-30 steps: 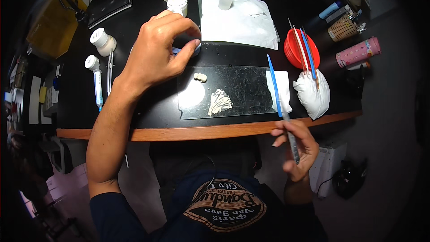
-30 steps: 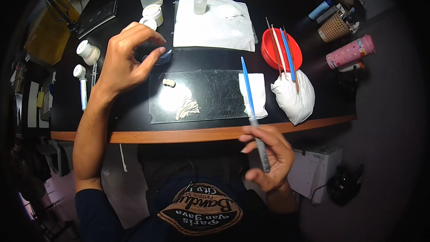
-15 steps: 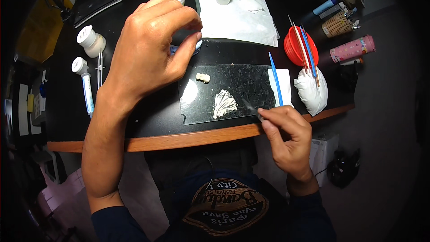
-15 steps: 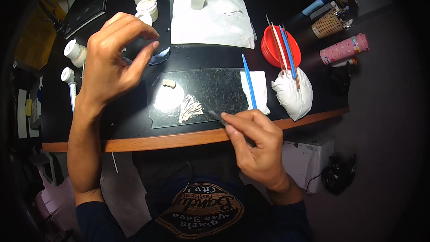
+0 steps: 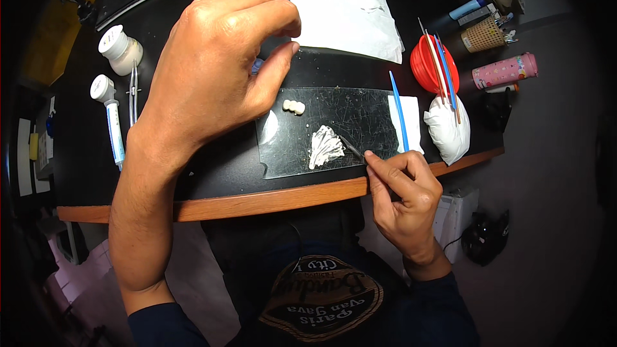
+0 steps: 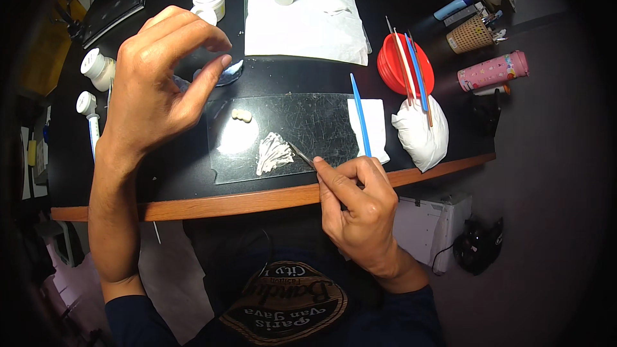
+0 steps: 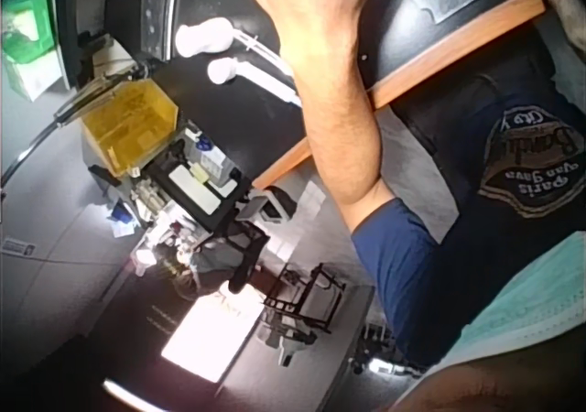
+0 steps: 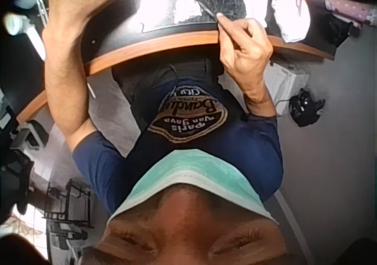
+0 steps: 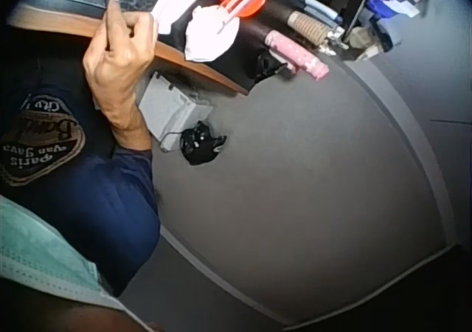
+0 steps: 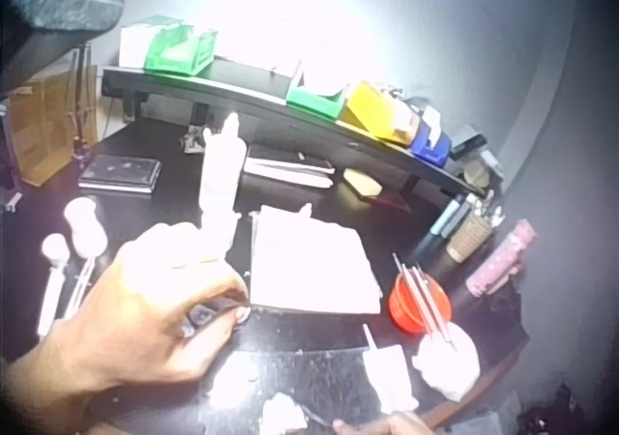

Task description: The person mixes dental powder and liquid on a glass slab using a spatula, attaches a prosthetic tooth model onto a dental cast, and carves the material around the cast with a dental tool.

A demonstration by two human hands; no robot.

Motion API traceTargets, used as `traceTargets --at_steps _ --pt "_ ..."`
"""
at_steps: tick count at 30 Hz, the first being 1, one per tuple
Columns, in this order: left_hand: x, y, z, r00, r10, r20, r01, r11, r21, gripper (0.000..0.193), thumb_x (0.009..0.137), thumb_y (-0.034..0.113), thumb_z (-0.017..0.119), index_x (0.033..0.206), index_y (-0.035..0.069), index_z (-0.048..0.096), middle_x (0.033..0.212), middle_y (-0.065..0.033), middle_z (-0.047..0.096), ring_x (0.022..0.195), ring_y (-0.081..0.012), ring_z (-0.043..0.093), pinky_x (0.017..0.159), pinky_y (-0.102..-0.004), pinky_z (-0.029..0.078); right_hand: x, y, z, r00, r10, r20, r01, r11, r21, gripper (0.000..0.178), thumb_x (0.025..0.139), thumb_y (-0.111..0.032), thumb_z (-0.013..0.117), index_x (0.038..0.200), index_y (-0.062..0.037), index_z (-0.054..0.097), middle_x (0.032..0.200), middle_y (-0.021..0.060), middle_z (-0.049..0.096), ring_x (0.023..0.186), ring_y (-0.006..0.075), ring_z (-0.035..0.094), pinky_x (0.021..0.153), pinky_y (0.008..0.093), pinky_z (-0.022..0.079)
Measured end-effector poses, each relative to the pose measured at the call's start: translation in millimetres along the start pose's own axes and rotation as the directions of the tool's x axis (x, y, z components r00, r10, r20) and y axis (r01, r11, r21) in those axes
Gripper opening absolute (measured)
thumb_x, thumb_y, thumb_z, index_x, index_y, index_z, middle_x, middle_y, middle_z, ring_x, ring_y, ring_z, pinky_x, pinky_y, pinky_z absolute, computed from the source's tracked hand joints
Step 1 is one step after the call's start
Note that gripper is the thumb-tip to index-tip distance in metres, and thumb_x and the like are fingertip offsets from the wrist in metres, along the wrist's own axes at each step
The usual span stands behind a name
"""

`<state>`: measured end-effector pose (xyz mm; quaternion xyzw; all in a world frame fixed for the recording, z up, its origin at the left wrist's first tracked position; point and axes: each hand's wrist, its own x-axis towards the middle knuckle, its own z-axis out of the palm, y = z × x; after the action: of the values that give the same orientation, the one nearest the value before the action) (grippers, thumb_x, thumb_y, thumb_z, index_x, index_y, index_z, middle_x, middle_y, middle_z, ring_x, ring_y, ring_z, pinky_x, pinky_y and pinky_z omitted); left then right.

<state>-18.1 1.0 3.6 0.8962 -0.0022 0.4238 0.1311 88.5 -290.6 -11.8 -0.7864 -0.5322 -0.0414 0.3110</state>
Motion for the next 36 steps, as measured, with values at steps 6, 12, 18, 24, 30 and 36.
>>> traceTargets --at_steps 6,12,18,24,30,36 --pt "-1.6 1.8 1.4 0.999 -0.014 0.048 0.016 0.999 -0.046 0.016 0.078 -0.002 0.082 0.093 0.001 0.075 0.086 -0.0105 0.072 0.083 -0.0278 0.07 0.078 -0.0378 0.053 0.5 0.8 1.9 1.0 0.008 -0.004 -0.009 1.0 -0.019 0.034 0.081 0.01 0.083 0.114 0.0003 0.084 0.081 0.0063 0.061 0.073 0.02 0.057 0.062 0.0339 0.045" --pt "-4.0 0.7 0.5 0.998 -0.009 0.059 0.011 0.999 -0.033 0.015 0.079 -0.001 0.083 0.092 0.002 0.075 0.087 -0.0113 0.072 0.084 -0.0283 0.071 0.08 -0.0393 0.054 2.7 -2.5 2.4 1.0 0.012 0.007 -0.012 1.0 0.003 0.033 0.082 0.01 0.083 0.114 0.0008 0.084 0.08 0.0068 0.062 0.073 0.0202 0.058 0.062 0.034 0.045" --pt "-6.8 -1.4 2.1 0.998 0.023 0.064 -0.023 1.0 0.01 0.013 0.082 0.001 0.082 0.094 0.002 0.077 0.089 -0.0134 0.074 0.086 -0.0288 0.074 0.083 -0.0395 0.055 2.2 -0.3 1.8 1.0 -0.006 -0.008 0.006 1.0 -0.003 0.032 0.082 0.01 0.084 0.113 0.0013 0.084 0.082 0.0083 0.064 0.073 0.0205 0.061 0.062 0.0345 0.046" --pt "-7.7 -3.4 6.6 0.998 0.026 0.058 -0.026 1.0 0.013 0.013 0.082 0.001 0.083 0.094 0.002 0.078 0.088 -0.0134 0.074 0.085 -0.0272 0.074 0.083 -0.0397 0.055 2.4 2.3 1.7 1.0 0.003 0.0 -0.003 1.0 -0.002 0.032 0.081 0.01 0.084 0.113 0.0011 0.084 0.081 0.0086 0.064 0.072 0.0204 0.06 0.062 0.0342 0.046" --pt "-7.9 -3.1 5.5 0.998 0.027 0.063 -0.028 1.0 0.015 0.013 0.082 0.001 0.082 0.094 0.002 0.077 0.087 -0.0122 0.073 0.083 -0.0263 0.073 0.082 -0.0399 0.054 3.1 0.3 2.5 1.0 -0.02 -0.002 0.02 1.0 -0.005 0.032 0.08 0.01 0.084 0.111 0.001 0.084 0.081 0.0082 0.064 0.071 0.0204 0.06 0.061 0.0342 0.046" --pt "-9.4 1.7 -11.4 0.946 -0.041 0.322 0.116 0.97 -0.215 0.033 0.069 0.01 0.091 0.098 0.005 0.077 0.089 -0.0092 0.071 0.09 -0.0276 0.068 0.085 -0.0427 0.049 2.2 0.6 4.3 0.999 -0.04 0.005 0.04 0.999 -0.004 0.032 0.08 0.01 0.084 0.111 0.0011 0.084 0.081 0.0082 0.064 0.071 0.0201 0.06 0.061 0.0339 0.046"
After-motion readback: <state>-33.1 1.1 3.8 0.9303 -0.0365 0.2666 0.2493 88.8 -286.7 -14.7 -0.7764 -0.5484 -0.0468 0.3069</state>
